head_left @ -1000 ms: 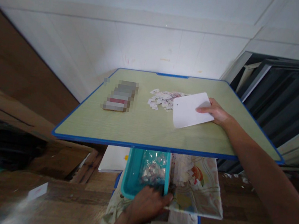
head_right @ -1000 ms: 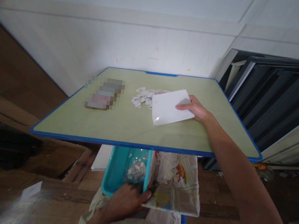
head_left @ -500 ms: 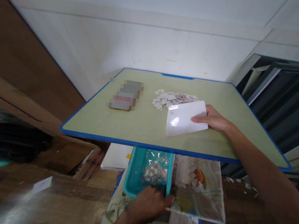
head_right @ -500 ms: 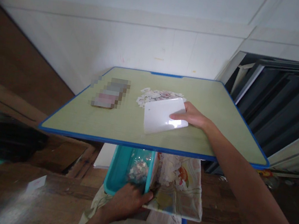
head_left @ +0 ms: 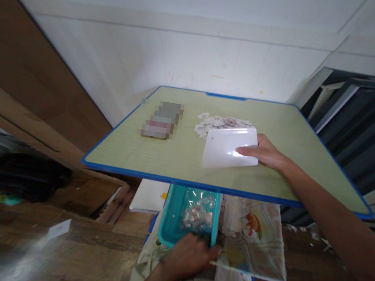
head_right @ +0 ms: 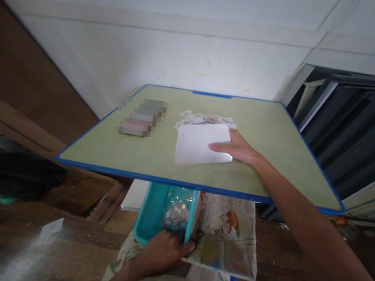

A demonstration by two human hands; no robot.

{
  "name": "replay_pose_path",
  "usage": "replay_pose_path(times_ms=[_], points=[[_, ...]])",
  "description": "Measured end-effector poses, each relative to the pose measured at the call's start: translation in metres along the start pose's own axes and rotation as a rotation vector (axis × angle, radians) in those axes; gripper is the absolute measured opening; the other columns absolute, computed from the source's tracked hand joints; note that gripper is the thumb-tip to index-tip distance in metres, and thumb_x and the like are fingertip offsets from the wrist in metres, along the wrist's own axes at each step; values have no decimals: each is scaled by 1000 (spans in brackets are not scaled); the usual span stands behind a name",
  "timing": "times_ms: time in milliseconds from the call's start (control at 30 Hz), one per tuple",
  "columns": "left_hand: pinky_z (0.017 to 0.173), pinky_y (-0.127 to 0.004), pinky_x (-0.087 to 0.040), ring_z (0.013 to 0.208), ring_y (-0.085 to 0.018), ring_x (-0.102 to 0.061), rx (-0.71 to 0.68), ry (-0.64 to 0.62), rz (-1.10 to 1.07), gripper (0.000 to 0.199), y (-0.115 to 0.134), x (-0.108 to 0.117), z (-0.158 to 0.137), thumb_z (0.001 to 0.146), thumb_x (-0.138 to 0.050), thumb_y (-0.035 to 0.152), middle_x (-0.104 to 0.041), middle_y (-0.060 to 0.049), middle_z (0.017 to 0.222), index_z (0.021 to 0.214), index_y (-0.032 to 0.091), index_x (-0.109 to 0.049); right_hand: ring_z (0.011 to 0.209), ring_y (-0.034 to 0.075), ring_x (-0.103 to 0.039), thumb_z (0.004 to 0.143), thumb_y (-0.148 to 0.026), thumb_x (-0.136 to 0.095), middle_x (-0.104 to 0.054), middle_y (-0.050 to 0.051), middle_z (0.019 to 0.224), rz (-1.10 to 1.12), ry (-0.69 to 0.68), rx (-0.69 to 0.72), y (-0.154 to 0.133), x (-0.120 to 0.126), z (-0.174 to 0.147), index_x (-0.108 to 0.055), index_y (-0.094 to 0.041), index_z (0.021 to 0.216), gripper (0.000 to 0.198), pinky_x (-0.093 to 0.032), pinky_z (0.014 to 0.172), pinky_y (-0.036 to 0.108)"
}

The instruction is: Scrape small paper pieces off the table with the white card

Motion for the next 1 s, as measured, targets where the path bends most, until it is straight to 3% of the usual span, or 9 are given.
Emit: replay_pose_path(times_ms=[600, 1000], points=[[56, -28, -39, 67, -22, -57, 11, -13, 6, 33, 0, -6, 0, 80, -47, 44, -58, -4, 71, 106, 24, -45, 72, 16, -57, 57, -26, -66, -63, 4, 88, -14, -113, -28, -3, -13, -2, -60, -14, 92, 37, -44, 65, 28], [50, -28, -37, 59, -22, -56, -5, 60, 15, 29, -1, -5, 0, 80, -46, 46, -58, -2, 65, 101, 25, -45, 70, 15, -58, 58, -25, -65, -64, 3, 84, -4, -178, -61, -2, -23, -2, -60, -15, 89, 33, -45, 63, 27]])
Point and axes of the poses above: each hand's wrist, its own z-axis towards the middle knuckle, its own x-axis out of the back of the hand, y = z × x, the point moved 7 cm from there along z, towards the middle knuckle
